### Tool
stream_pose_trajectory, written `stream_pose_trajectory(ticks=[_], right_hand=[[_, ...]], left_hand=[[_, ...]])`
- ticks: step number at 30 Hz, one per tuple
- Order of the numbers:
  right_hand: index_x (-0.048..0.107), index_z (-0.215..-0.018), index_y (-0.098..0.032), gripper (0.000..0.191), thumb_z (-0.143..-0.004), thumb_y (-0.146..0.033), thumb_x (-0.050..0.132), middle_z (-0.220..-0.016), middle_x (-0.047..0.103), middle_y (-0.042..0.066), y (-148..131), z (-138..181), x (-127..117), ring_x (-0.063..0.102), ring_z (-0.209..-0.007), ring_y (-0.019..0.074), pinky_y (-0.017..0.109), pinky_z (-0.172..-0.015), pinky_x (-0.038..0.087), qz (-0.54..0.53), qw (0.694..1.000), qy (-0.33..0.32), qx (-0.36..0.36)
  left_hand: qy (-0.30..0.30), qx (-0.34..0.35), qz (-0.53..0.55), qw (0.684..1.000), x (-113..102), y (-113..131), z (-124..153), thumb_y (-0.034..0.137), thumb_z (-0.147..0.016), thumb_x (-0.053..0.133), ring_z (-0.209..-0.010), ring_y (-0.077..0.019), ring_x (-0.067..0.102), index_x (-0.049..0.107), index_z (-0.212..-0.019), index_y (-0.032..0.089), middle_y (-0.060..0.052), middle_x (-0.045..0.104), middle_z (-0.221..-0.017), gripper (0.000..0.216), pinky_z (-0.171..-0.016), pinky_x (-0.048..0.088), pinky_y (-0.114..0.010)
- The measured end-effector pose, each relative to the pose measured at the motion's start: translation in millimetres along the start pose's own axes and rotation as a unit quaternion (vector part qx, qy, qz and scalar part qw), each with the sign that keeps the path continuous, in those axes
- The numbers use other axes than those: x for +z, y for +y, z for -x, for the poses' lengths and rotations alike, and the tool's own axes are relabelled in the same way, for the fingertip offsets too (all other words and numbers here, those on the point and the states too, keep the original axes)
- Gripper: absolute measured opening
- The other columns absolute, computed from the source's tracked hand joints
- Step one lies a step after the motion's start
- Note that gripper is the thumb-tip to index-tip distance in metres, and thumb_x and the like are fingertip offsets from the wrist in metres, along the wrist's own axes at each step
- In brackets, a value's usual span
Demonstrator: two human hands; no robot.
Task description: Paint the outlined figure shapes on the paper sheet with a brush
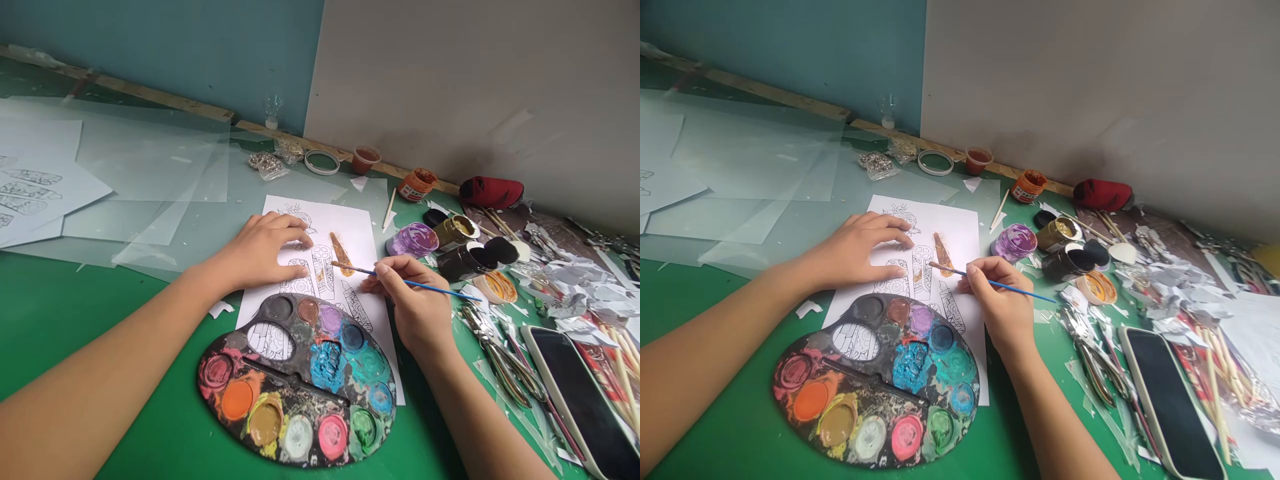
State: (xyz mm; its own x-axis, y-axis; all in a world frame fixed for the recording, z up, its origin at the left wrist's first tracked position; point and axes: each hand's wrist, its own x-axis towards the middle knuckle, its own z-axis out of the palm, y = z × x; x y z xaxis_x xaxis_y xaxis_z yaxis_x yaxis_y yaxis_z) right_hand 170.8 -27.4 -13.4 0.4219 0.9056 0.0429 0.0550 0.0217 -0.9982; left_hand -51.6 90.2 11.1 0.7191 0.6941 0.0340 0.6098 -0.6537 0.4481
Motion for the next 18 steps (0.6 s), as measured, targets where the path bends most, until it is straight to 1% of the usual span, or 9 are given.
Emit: stream_pose_trajectory(ticks=[3, 6, 12, 18], right_hand=[[0.071, -0.071, -0.02, 0.018, -0.071, -0.035, 0.08, -0.059, 0.072, 0.001, -1.7, 0.0, 0.8, 0.068, -0.054, 0.0161, 0.028, -0.057, 0.057, -0.006, 1.0, 0.012, 0.009], [0.072, -0.07, -0.02, 0.019, -0.069, -0.035, 0.083, -0.059, 0.072, 0.001, -1.7, -0.4, 2.1, 0.067, -0.054, 0.0142, 0.025, -0.057, 0.055, 0.008, 1.0, 0.02, 0.014], [0.072, -0.07, -0.019, 0.02, -0.07, -0.037, 0.082, -0.057, 0.07, 0.0, -1.5, -1.5, 4.1, 0.064, -0.052, 0.0121, 0.024, -0.056, 0.052, 0.044, 0.999, 0.016, 0.008], [0.071, -0.067, -0.019, 0.019, -0.07, -0.036, 0.08, -0.055, 0.069, 0.001, -5.4, -0.3, 4.3, 0.063, -0.051, 0.0128, 0.025, -0.055, 0.051, 0.067, 0.998, 0.011, 0.0]], left_hand=[[0.0, 0.0, -0.002, 1.0, 0.2, -0.4, -0.1, 0.048, -0.076, 0.07, -0.13, -0.0328, 0.05, 0.069, -0.11, 0.028, -0.004, 0.059, -0.142, 0.039, -0.109, 0.033, -0.051], [-0.001, 0.001, -0.005, 1.0, 0.3, -0.5, -0.2, 0.048, -0.076, 0.07, -0.13, -0.0327, 0.05, 0.069, -0.11, 0.028, -0.004, 0.059, -0.142, 0.04, -0.109, 0.033, -0.051], [-0.005, -0.001, -0.005, 1.0, -0.4, 0.3, -0.7, 0.049, -0.076, 0.069, -0.13, -0.0334, 0.05, 0.069, -0.11, 0.028, -0.004, 0.058, -0.142, 0.04, -0.108, 0.034, -0.052], [-0.004, -0.003, -0.008, 1.0, -0.6, 0.3, -0.5, 0.048, -0.076, 0.069, -0.13, -0.0331, 0.049, 0.069, -0.111, 0.027, -0.004, 0.058, -0.142, 0.04, -0.109, 0.033, -0.052]])
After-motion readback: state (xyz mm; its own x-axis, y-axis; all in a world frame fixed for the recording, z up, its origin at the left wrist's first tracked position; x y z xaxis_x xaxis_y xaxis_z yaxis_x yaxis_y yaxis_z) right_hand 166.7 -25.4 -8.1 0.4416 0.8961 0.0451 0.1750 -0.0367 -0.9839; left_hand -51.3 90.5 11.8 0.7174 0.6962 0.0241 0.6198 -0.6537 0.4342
